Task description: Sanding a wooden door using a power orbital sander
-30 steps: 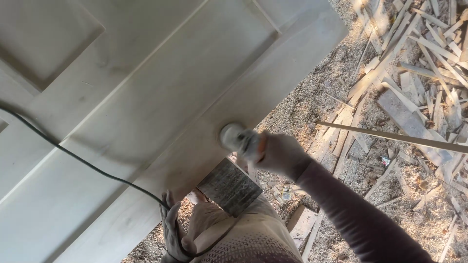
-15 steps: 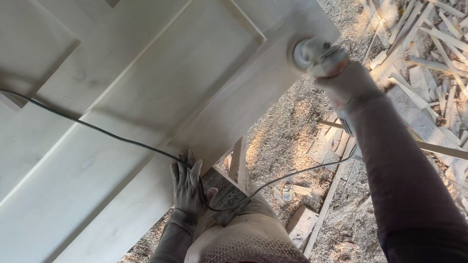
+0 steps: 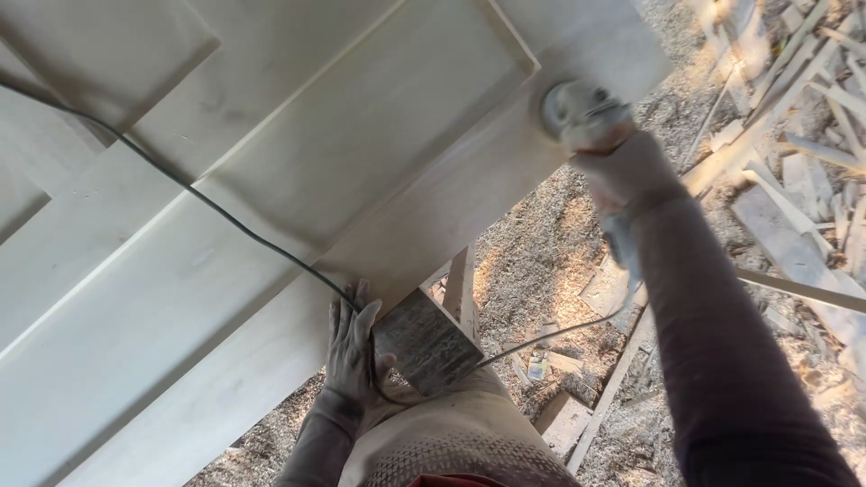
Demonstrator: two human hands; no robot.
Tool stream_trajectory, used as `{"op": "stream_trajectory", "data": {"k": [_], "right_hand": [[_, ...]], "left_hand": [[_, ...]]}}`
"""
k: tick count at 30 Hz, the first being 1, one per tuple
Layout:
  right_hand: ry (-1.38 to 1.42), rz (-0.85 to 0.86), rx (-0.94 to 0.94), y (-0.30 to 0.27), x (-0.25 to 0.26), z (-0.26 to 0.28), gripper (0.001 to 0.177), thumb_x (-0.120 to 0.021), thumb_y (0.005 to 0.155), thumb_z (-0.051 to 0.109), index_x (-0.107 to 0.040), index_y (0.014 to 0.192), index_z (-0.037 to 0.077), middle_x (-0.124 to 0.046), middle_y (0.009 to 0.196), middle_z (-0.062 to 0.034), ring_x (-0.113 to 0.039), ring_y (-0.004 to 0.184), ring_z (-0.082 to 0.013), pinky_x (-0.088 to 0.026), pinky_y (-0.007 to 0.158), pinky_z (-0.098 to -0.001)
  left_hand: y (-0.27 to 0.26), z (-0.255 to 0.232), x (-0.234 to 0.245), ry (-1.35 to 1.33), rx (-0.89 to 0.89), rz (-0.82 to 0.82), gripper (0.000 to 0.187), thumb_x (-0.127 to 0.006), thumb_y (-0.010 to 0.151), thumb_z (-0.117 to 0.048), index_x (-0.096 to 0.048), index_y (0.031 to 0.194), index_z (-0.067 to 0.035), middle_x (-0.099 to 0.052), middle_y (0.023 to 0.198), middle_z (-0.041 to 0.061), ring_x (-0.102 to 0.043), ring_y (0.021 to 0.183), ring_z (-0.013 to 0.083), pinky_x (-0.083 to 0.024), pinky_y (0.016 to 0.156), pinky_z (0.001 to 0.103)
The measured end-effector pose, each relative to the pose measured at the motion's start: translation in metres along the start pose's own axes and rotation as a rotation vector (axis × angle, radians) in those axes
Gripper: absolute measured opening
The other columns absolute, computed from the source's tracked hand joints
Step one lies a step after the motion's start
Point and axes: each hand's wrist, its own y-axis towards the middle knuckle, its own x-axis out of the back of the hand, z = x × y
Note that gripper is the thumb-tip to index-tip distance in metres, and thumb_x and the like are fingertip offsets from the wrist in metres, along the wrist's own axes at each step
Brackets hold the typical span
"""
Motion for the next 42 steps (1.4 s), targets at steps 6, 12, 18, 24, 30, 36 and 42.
{"op": "stream_trajectory", "data": {"k": [6,12,18,24,30,36,42], "right_hand": [[-0.445,0.042,-0.092,-0.07,-0.053,-0.008,0.048,-0.082,0.074,0.025,-0.072,0.113,-0.001,-0.077,0.102,-0.0117,-0.073,0.092,-0.0228,-0.06,0.078,-0.0324],[-0.542,-0.001,-0.007,-0.134,-0.121,-0.056,0.056,-0.086,0.068,0.038,-0.073,0.108,0.001,-0.075,0.096,-0.0117,-0.071,0.089,-0.0223,-0.053,0.07,-0.0372],[-0.118,0.083,-0.222,-0.305,-0.225,0.002,0.036,-0.078,0.077,0.007,-0.073,0.113,0.003,-0.075,0.093,-0.0112,-0.07,0.079,-0.0243,-0.057,0.067,-0.0358],[-0.051,0.231,-0.136,-0.383,-0.303,-0.028,0.038,-0.074,0.076,-0.005,-0.074,0.112,0.002,-0.077,0.102,-0.0108,-0.07,0.09,-0.0187,-0.057,0.08,-0.0275],[-0.633,0.391,0.355,-0.408,-0.36,-0.083,0.027,-0.077,0.077,0.029,-0.078,0.101,0.017,-0.079,0.085,-0.0038,-0.071,0.073,-0.0144,-0.056,0.066,-0.0299],[-0.989,0.621,0.905,-0.442,-0.443,-0.129,0.047,-0.074,0.072,0.04,-0.07,0.116,0.022,-0.078,0.085,-0.0069,-0.074,0.068,-0.0261,-0.058,0.059,-0.0394],[-1.103,0.881,0.842,-0.488,-0.496,-0.112,0.049,-0.074,0.079,0.045,-0.063,0.112,0.01,-0.073,0.089,-0.0105,-0.073,0.076,-0.0286,-0.06,0.068,-0.0439]], "left_hand": [[-0.064,-0.007,0.053,-0.213,0.086,-0.12,0.079,-0.014,0.105,-0.07,-0.037,0.151,-0.01,-0.026,0.168,0.021,-0.017,0.16,0.0423,-0.014,0.129,0.06],[-0.147,0.016,0.119,-0.252,0.073,-0.278,0.076,-0.015,0.108,-0.068,-0.038,0.148,-0.008,-0.03,0.165,0.026,-0.022,0.159,0.0426,-0.018,0.13,0.059],[-0.222,0.061,0.174,-0.275,0.047,-0.435,0.073,-0.016,0.11,-0.066,-0.038,0.147,-0.007,-0.029,0.164,0.027,-0.024,0.159,0.0374,-0.018,0.133,0.052],[-0.293,0.107,0.214,-0.19,0.15,-0.583,0.073,-0.015,0.109,-0.068,-0.042,0.143,-0.01,-0.036,0.162,0.026,-0.035,0.154,0.0378,-0.028,0.13,0.053],[-0.352,0.153,0.242,-0.095,0.273,-0.618,0.074,-0.012,0.107,-0.071,-0.04,0.142,-0.012,-0.037,0.161,0.027,-0.04,0.151,0.0432,-0.039,0.119,0.056],[-0.411,0.2,0.254,0.105,0.46,-0.621,0.075,-0.012,0.107,-0.066,-0.041,0.144,-0.008,-0.036,0.161,0.029,-0.029,0.153,0.0459,-0.021,0.125,0.06],[-0.429,0.207,0.262,0.231,0.624,-0.534,0.079,-0.013,0.105,-0.062,-0.039,0.149,-0.001,-0.03,0.164,0.033,-0.017,0.156,0.0488,-0.006,0.127,0.061]]}}
